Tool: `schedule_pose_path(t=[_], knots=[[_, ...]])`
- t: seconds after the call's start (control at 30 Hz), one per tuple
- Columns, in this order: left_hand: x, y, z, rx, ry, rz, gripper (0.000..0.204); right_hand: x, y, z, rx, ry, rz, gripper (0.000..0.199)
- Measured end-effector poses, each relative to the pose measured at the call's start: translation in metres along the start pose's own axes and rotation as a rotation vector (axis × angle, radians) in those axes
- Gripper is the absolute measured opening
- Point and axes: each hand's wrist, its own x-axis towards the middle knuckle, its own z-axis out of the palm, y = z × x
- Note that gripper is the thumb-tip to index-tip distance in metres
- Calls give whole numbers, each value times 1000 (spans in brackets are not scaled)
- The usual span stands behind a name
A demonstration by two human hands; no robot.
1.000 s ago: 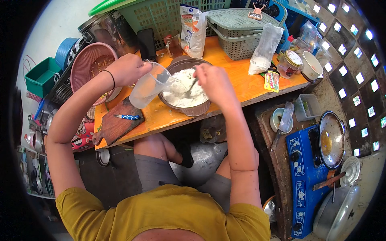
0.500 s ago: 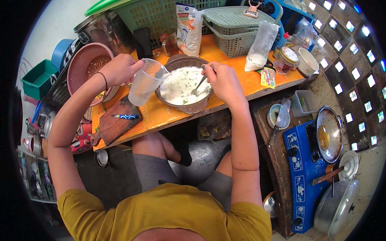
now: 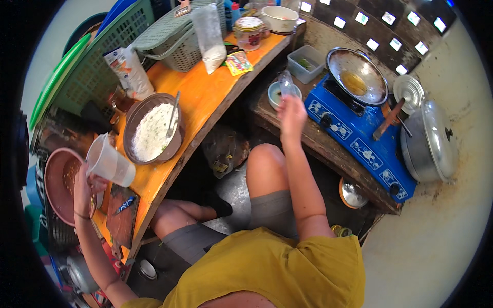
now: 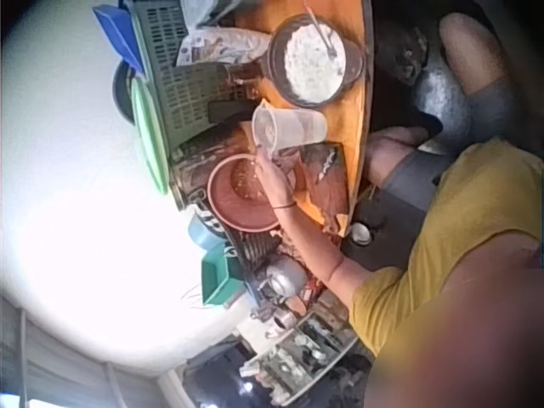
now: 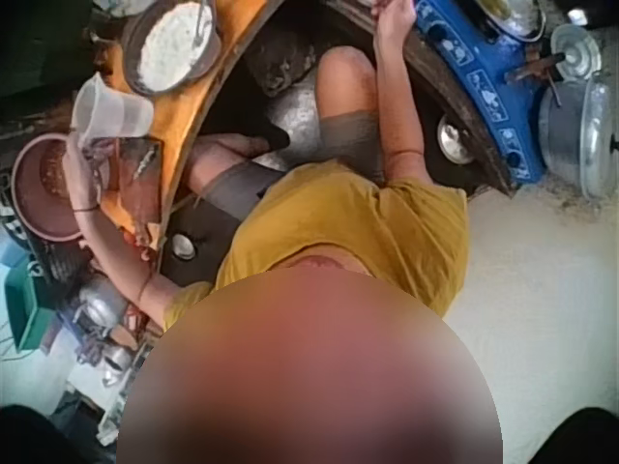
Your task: Preparing a batter for food by mixing flour, chopped greens, and seasoning with water in a bowl.
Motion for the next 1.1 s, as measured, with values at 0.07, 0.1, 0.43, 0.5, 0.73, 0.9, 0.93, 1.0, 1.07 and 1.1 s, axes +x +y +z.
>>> schedule_pose_path(t=[0.07,0.1,0.43,0.5,0.73,0.9,0.93,1.0,1.07,1.1], knots=[[1,-16,-11,-91,-4,5,45,11,40,-77,283,270,95,26],[-1,-22,-15,-91,-16,9,45,14,52,-103,352,472,208,35],[-13,-29,-24,-93,-24,68,47,77,105,-168,773,686,352,68],[-12,-31,-28,-85,-45,61,48,90,106,-166,802,808,373,56],[-14,-38,-29,-76,4,17,49,102,111,-165,945,880,387,54],[-4,-49,-39,-53,-24,41,50,96,112,-151,631,882,268,42],[-9,-45,-37,-40,-22,31,49,91,110,-142,425,902,259,42],[-9,-44,-36,-49,-20,30,49,88,106,-140,96,863,227,50],[-5,-40,-33,-60,-44,36,48,90,109,-146,-270,999,171,54],[-6,-44,-37,-62,-37,21,48,88,109,-140,-626,1101,114,59]])
